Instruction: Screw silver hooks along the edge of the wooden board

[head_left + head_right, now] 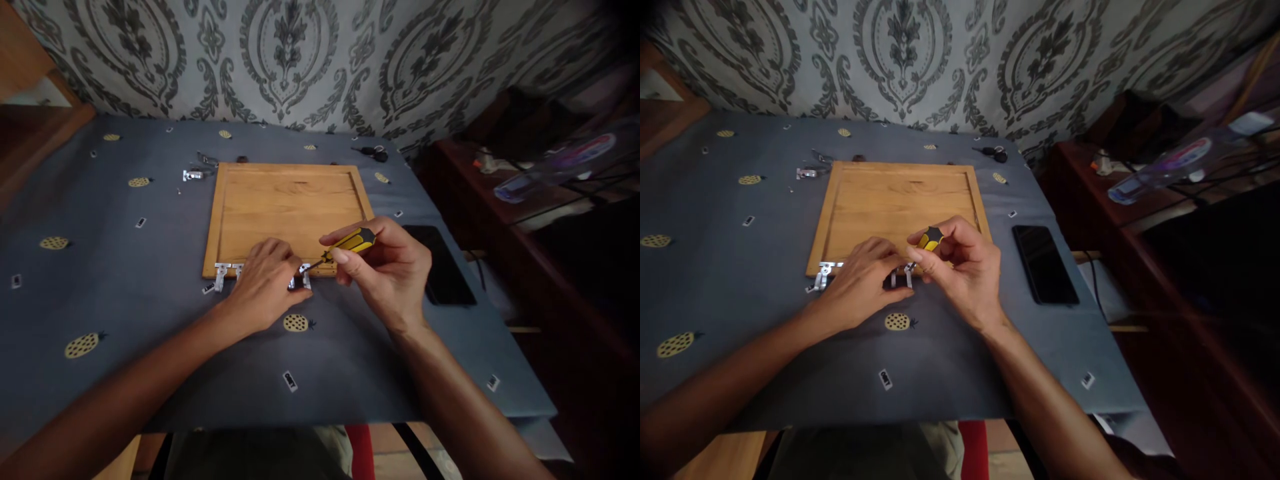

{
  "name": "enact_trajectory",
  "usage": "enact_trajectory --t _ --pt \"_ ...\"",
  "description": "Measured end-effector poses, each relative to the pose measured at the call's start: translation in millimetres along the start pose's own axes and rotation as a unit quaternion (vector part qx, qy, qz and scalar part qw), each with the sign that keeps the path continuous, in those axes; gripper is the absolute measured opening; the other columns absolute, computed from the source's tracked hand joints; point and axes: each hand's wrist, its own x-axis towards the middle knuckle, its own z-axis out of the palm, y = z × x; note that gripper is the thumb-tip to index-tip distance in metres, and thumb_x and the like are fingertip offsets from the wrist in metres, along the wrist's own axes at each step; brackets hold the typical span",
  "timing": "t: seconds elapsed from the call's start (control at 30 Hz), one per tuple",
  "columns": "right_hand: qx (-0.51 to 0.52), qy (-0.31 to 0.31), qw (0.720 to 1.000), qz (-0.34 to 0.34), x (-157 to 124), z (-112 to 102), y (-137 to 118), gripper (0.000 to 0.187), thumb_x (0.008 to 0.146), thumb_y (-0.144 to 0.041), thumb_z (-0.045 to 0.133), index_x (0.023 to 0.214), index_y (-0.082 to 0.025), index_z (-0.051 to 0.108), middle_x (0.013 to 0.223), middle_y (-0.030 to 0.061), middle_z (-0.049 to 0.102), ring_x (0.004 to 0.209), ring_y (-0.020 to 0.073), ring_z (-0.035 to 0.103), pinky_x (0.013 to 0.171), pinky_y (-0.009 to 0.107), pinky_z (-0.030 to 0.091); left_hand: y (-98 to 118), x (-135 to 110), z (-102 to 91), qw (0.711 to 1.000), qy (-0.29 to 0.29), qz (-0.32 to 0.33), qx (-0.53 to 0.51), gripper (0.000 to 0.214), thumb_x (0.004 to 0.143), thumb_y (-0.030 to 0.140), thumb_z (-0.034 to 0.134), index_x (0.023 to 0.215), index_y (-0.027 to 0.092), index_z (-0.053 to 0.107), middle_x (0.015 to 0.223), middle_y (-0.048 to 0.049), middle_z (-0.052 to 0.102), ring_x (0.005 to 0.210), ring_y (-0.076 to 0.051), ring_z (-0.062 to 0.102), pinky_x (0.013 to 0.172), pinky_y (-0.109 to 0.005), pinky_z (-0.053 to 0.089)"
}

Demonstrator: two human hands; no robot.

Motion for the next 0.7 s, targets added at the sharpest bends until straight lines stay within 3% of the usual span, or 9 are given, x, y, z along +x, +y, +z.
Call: enact_trajectory --t 0.23,0.5,0.6,0.7 --pt "0.005 -0.026 1.000 0.015 0.6 -2.8 1.3 0.027 0.085 -0.043 0.075 0.104 -0.024 0.072 0.089 0.0014 0.077 0.049 0.0077 0.062 0.046 0.023 0.055 0.6 0.3 -1.3 1.000 0.007 0.006 0.013 0.025 0.086 0.037 0.076 0.099 0.017 0.069 0.102 -0.0080 0.064 0.103 -0.029 0.056 0.092 -0.046 0.046" --pt "0.008 -0.002 1.000 -0.001 1.4 -0.9 0.7 0.025 0.078 -0.039 0.082 0.076 -0.022 0.064 0.083 -0.0006 0.077 0.044 0.0059 0.057 0.041 0.021 0.051 1.4 1.1 -3.6 1.000 -0.007 0.002 0.017 0.030 0.081 0.038 0.081 0.097 0.016 0.069 0.102 -0.0077 0.064 0.103 -0.028 0.055 0.092 -0.043 0.046" --pt "0.010 -0.006 1.000 -0.006 1.5 -2.6 2.2 0.024 0.080 -0.037 0.081 0.079 -0.022 0.063 0.083 -0.0005 0.076 0.046 0.0055 0.058 0.043 0.019 0.052 1.0 0.7 -2.6 1.000 -0.001 0.003 0.014 0.029 0.082 0.037 0.080 0.098 0.015 0.070 0.103 -0.0081 0.064 0.104 -0.028 0.055 0.093 -0.044 0.046" --pt "0.007 -0.017 1.000 0.001 1.4 -4.4 3.7 0.023 0.085 -0.041 0.075 0.097 -0.023 0.069 0.087 0.0008 0.076 0.048 0.0070 0.061 0.045 0.021 0.054 1.2 0.4 -2.4 1.000 0.000 0.002 0.007 0.026 0.083 0.036 0.079 0.098 0.016 0.069 0.102 -0.0082 0.064 0.104 -0.029 0.055 0.092 -0.045 0.046"
